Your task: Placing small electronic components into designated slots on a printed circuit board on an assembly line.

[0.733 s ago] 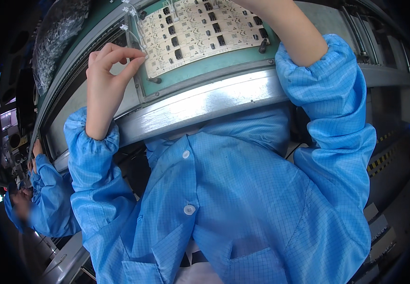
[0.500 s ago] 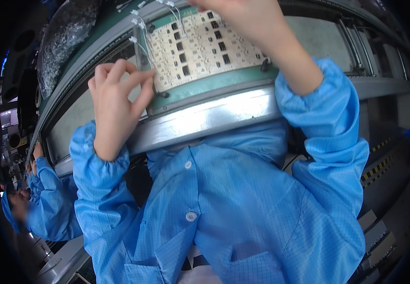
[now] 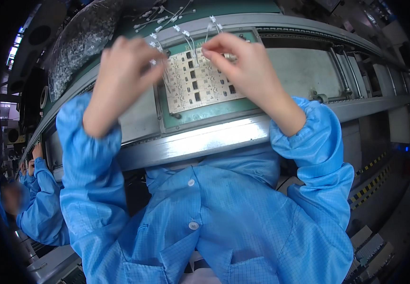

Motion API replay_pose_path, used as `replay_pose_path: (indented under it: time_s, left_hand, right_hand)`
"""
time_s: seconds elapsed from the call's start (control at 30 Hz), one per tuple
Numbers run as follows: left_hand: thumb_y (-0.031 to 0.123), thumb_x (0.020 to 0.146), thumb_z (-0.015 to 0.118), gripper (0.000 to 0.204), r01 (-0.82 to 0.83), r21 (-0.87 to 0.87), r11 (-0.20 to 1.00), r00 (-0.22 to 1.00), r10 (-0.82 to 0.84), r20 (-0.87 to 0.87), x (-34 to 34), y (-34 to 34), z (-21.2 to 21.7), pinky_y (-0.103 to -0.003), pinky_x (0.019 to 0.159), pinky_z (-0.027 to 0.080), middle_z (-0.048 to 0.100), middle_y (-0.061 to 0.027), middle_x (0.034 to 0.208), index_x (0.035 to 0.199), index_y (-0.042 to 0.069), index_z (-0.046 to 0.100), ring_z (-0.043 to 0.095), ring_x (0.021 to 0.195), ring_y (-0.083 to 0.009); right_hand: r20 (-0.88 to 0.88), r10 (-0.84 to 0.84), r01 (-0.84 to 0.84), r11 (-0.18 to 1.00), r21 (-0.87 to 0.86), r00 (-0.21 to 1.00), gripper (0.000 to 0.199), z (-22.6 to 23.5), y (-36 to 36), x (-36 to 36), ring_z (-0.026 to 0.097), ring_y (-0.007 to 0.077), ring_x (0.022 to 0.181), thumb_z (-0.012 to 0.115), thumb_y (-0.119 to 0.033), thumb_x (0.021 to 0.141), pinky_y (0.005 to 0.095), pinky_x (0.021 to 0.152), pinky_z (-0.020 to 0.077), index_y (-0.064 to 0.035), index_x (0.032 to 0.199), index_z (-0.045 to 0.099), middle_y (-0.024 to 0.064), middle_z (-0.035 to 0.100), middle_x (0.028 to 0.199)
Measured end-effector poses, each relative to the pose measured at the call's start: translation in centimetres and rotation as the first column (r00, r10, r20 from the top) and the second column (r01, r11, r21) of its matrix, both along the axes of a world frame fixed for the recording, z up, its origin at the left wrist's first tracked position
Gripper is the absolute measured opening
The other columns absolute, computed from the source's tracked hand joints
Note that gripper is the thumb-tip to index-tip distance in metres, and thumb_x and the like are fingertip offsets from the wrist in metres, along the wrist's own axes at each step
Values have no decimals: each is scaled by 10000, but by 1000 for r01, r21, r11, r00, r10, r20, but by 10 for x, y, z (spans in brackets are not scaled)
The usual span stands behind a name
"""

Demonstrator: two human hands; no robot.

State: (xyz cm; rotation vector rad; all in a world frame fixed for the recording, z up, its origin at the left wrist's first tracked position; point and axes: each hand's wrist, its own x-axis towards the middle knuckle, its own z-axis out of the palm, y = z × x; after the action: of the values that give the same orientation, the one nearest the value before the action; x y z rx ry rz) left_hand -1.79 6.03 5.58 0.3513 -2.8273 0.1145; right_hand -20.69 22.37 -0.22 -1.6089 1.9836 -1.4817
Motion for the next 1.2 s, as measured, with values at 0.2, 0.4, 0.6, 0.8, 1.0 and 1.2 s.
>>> replay_pose_path:
  time_s: [0.2, 0.4, 0.6, 0.8, 1.0, 1.2]
  left_hand:
    - [291, 869, 698, 239, -253, 132, 958, 957, 268, -113, -119, -92, -32, -560, 896, 503, 751, -157, 998, 954, 79, 766, 715, 951, -348]
    - [241, 853, 697, 177, 97, -15, 995, 920, -95, -381, -156, -152, -92, -602, 996, 452, 753, -150, 933, 908, 87, 766, 720, 945, -338]
    - [209, 878, 660, 162, -257, -60, 965, 954, 243, -176, -162, -136, -77, -622, 983, 443, 748, -156, 911, 857, 90, 767, 723, 912, -335]
    - [129, 924, 656, 230, 120, 633, 765, 826, 277, -491, -106, -117, 17, -347, 720, 570, 761, -161, 915, 1035, -51, 744, 719, 762, -231]
    - [58, 949, 638, 203, 292, 767, 572, 872, 171, -459, -28, -42, 40, -245, 752, 545, 749, -81, 912, 1073, -72, 731, 681, 835, -120]
    - [-7, 889, 684, 192, 245, 529, 813, 837, 98, -538, 29, -14, -11, -310, 899, 461, 740, -76, 991, 1066, 49, 732, 702, 900, -258]
  right_hand:
    - [-153, 68, -62, 997, 44, 986, 147, -4, -5, 10, 753, 207, 912, 675, -53, 954, 300, 824, 591, 11, 1080, 714, 120, 763, 988]
    - [-264, 86, -74, 996, 53, 961, 81, -12, -8, 12, 726, 225, 791, 680, -43, 939, 322, 710, 577, 2, 1006, 689, 118, 737, 885]
    - [-460, 93, -91, 996, 25, 883, 84, -20, -16, 6, 622, 267, 870, 725, -51, 850, 374, 788, 484, -48, 932, 709, 69, 641, 918]
    - [-477, 116, -96, 993, 67, 871, 76, -15, -12, 12, 600, 253, 897, 737, -49, 823, 375, 831, 453, -59, 895, 717, 52, 607, 910]
    - [-522, 118, -88, 993, 83, 845, 80, -17, -13, 9, 598, 251, 902, 743, -57, 820, 383, 850, 431, -69, 896, 722, 47, 603, 910]
    - [-622, 141, -80, 989, 125, 770, 177, -9, -8, 12, 601, 252, 936, 728, -38, 819, 383, 875, 430, -82, 989, 755, 51, 623, 963]
